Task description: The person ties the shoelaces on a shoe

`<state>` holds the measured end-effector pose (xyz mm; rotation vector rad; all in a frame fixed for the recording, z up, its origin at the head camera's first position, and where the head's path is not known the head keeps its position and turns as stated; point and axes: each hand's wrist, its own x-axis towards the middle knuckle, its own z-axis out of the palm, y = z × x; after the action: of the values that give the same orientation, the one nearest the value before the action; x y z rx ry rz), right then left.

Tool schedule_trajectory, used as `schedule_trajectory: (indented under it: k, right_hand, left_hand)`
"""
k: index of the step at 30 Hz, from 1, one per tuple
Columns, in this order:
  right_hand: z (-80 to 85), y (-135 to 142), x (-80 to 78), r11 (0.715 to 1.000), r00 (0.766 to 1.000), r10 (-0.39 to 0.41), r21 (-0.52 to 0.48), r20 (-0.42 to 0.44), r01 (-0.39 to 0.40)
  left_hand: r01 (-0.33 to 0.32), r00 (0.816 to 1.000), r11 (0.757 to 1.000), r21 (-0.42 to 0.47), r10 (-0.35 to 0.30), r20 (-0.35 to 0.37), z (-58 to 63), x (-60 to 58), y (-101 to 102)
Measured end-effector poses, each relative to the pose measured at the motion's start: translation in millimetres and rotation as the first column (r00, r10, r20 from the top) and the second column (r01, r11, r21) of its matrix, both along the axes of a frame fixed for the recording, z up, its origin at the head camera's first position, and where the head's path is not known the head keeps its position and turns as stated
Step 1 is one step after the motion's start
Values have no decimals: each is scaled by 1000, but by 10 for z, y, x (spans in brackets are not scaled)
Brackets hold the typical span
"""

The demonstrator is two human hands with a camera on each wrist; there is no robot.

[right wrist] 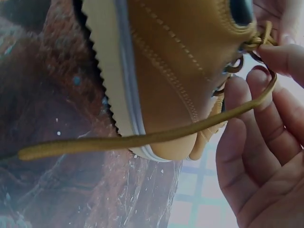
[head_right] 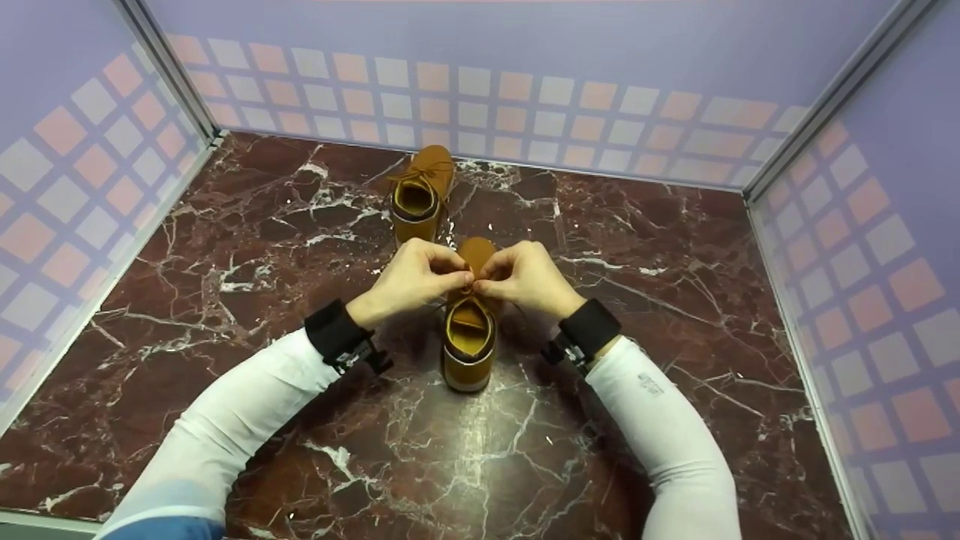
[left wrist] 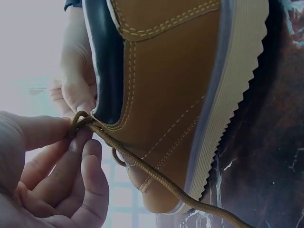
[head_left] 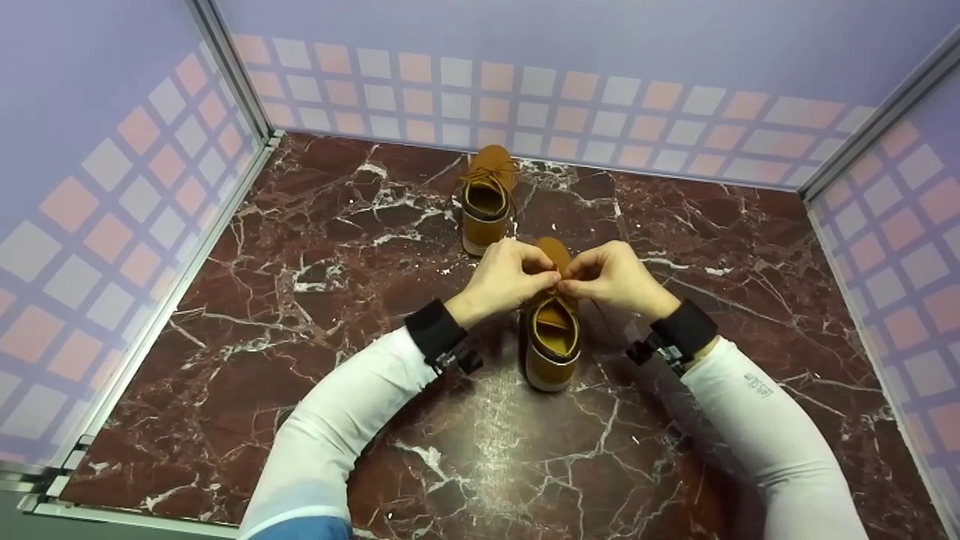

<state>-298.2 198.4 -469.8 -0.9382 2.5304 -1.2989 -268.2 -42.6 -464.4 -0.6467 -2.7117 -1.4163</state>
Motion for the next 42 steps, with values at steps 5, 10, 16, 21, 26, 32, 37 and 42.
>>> schedule_trajectory:
  k: [5,10,16,21,26,32,37,42]
  right_hand:
    - [-47,-58,-3,999,993,32,26,-118,-29]
    - [-108,-134,34,992,918,54,124,-393,-6]
    - [-146,-154,79,997,987,-35,58,-154,44]
    - [-142,-95,55,991,939,-6,-123,344,51]
    - [-141,-13,53,954,768,88,-276,635,119]
    - [-154,44,50,935,708,185,-344,682,87]
    - [-98,36,68,931,683,144,-332,716,153]
    - [-17,28,90,945,706,113,-295,699,141]
  left_hand:
    - [-3,999,1000,0,3,-33,-2,3,0]
    - [-2,998,1000,4,3,-57,11,23,3]
    - [9,997,1000,15,-8,-73,-2,18,3]
    - [1,998,1000,23,0,-60,-15,27,3]
    - [6,999,999,38,-4,-41,1,43,9]
    - [9,999,999,43,-7,-42,-18,41,6]
    - [19,999,999,39,-17,-49,-22,45,16]
    - [23,998,999,41,-20,-55,-10,49,17]
